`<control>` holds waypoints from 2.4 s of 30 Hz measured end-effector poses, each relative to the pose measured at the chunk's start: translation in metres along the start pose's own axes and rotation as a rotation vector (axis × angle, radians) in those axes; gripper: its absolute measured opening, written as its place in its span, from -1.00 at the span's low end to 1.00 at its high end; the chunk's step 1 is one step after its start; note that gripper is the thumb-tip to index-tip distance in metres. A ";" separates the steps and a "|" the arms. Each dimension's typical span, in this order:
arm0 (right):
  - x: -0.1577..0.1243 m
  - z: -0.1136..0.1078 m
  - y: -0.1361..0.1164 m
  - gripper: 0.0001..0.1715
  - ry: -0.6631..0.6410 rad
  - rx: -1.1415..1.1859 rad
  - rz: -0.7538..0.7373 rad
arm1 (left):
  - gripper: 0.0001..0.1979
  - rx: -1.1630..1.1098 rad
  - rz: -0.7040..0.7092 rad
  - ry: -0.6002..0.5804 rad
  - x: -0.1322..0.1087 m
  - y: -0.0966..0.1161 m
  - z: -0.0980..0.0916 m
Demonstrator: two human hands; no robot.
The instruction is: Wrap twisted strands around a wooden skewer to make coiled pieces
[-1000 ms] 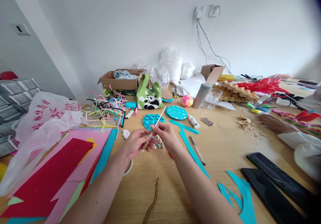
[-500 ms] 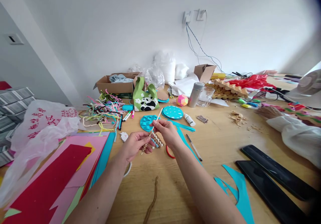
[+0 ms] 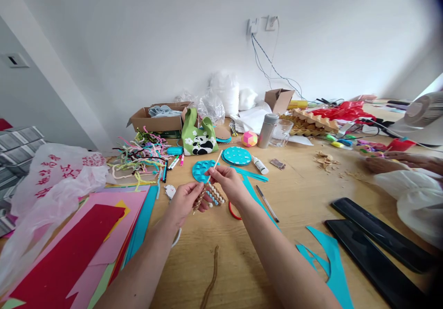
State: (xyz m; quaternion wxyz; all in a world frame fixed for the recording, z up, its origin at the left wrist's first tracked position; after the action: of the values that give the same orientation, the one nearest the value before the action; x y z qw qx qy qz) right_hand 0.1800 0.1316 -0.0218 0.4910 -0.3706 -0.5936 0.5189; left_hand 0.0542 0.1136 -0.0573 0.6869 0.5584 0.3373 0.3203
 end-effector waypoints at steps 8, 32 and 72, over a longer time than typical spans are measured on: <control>-0.001 0.018 -0.001 -0.58 -0.151 0.027 0.009 | -0.59 0.083 0.077 0.084 0.000 0.005 -0.010; -0.007 -0.038 0.003 -0.55 0.092 -0.322 0.121 | -0.84 -0.358 0.047 -0.012 -0.004 0.010 -0.014; -0.006 0.009 0.003 -0.58 0.019 0.030 0.082 | -0.77 -0.218 0.175 0.073 -0.005 0.022 -0.019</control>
State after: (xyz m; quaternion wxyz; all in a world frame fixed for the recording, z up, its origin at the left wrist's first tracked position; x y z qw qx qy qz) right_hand 0.1726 0.1240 -0.0256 0.4804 -0.3921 -0.5653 0.5440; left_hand 0.0345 0.1237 -0.0384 0.7001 0.4958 0.2754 0.4339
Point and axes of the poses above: each hand's wrist, its own x-axis towards the middle knuckle, its own z-axis out of the palm, y = z × x, the point moved 8 cm from there along x, towards the middle knuckle, and after that the axes turned 13 degrees about -y, right-handed, at the moved point
